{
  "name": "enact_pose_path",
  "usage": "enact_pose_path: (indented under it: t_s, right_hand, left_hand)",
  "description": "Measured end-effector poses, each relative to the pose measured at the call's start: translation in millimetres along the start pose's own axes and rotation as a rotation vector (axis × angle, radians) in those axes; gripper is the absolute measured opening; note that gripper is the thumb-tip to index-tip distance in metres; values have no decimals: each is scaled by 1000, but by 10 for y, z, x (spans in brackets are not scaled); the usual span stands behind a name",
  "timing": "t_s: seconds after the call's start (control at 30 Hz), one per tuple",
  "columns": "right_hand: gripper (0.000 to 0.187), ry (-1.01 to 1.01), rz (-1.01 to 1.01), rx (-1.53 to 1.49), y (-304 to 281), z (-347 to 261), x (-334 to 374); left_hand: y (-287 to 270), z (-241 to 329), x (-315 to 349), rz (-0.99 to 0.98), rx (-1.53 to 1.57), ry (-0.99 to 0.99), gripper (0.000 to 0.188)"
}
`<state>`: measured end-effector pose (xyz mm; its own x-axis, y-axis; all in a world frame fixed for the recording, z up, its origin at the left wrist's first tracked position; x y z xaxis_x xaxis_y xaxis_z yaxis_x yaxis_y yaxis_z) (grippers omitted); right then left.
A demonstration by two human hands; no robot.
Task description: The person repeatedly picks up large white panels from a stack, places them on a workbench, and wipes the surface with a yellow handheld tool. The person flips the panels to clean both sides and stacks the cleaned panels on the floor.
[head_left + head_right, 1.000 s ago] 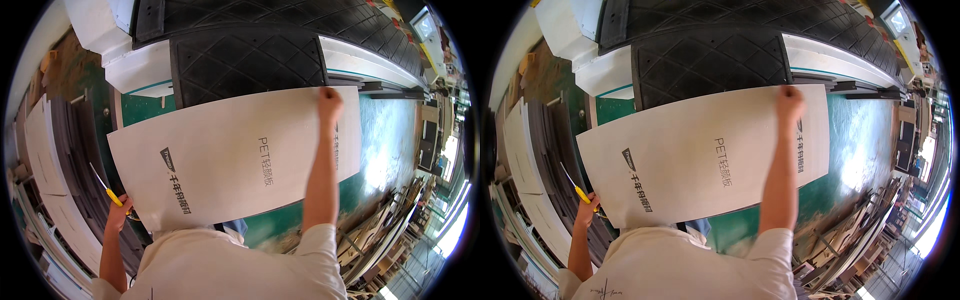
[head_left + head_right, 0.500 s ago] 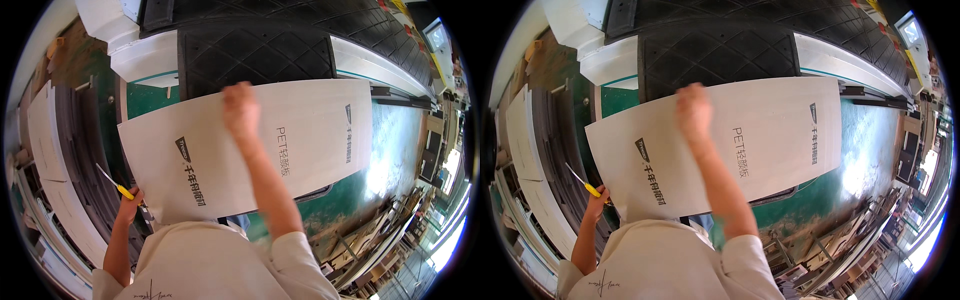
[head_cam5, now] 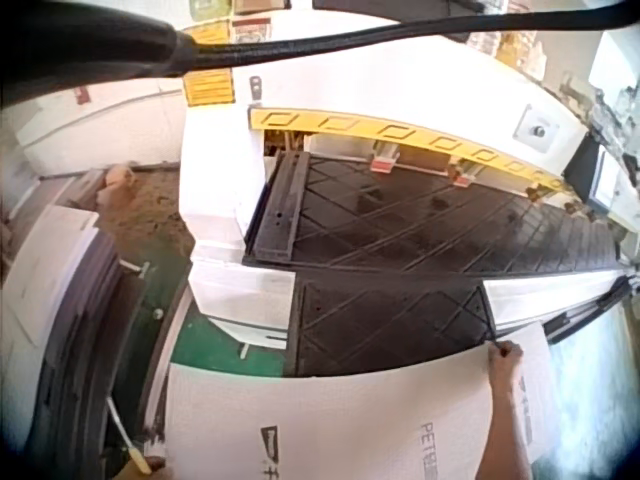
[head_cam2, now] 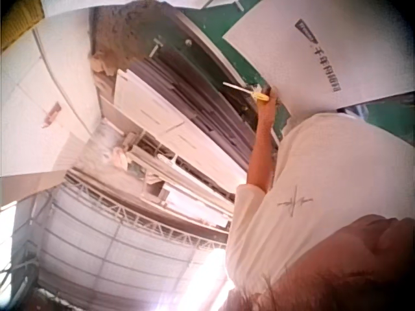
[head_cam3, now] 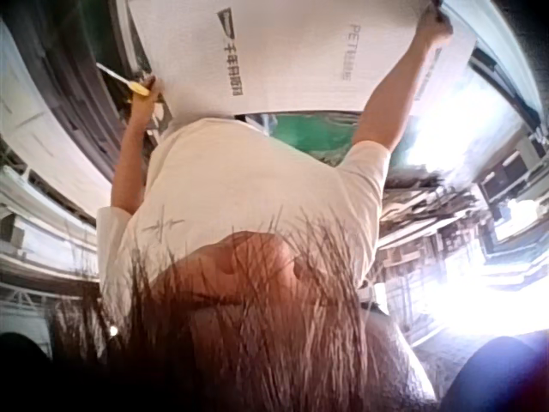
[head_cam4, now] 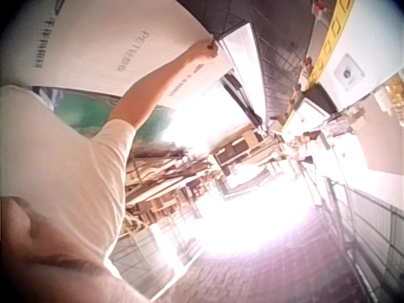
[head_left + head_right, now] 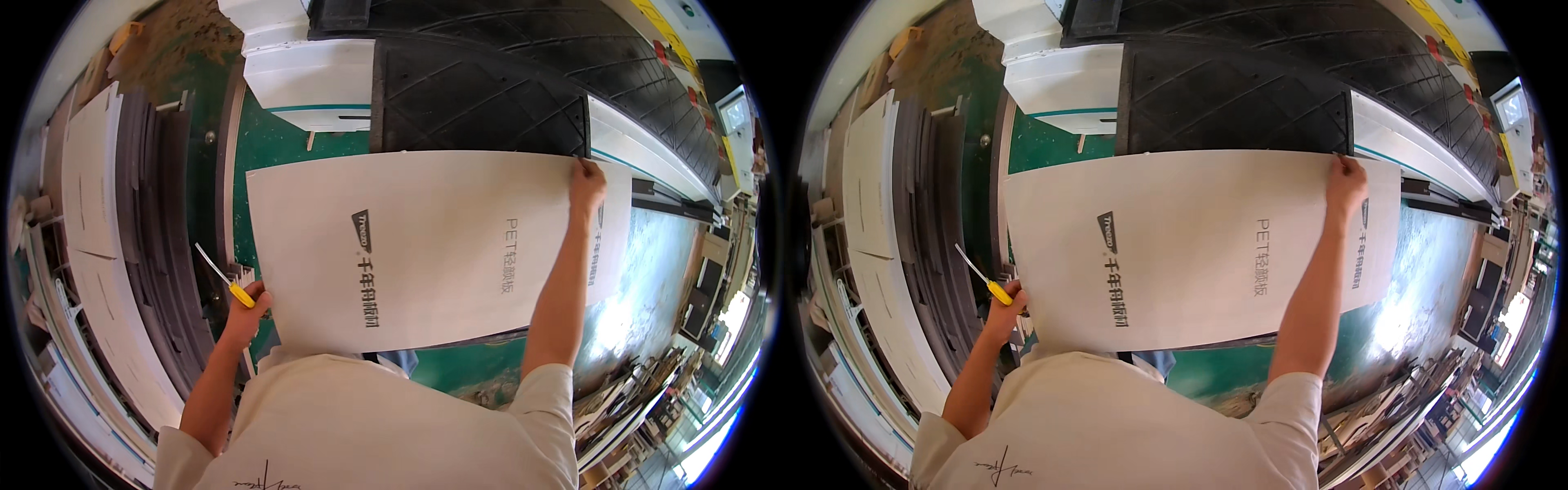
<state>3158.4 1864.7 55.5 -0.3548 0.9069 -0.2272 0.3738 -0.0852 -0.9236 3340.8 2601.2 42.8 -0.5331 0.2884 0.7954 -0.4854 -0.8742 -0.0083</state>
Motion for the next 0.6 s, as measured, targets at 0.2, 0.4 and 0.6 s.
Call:
enact_pose_path:
  t_s: [0.2, 0.4, 0.6]
  right_hand:
    - [7, -263, -67, -355, 347, -2530, 1762]
    - [7, -419, -146, -443, 457, -3973, 2849]
    - [7, -94, -52, -271, 339, -2362, 1593]
  left_hand:
    - [43, 32, -113, -107, 130, 91, 42]
    - [57, 104, -183, -180, 108, 99, 43]
    - [57, 118, -171, -256, 215, 82, 42]
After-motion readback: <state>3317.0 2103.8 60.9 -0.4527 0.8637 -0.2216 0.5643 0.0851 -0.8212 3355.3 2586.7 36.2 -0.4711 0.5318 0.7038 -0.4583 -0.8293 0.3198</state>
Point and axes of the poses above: each hand's wrist, its own x-axis away from the middle knuckle, its own y-axis out of the palm, z = x × y, the point moved 5 cm from there along -x, towards the middle knuckle, and after that the axes turned 7 degrees about x, right-handed, at the moved point
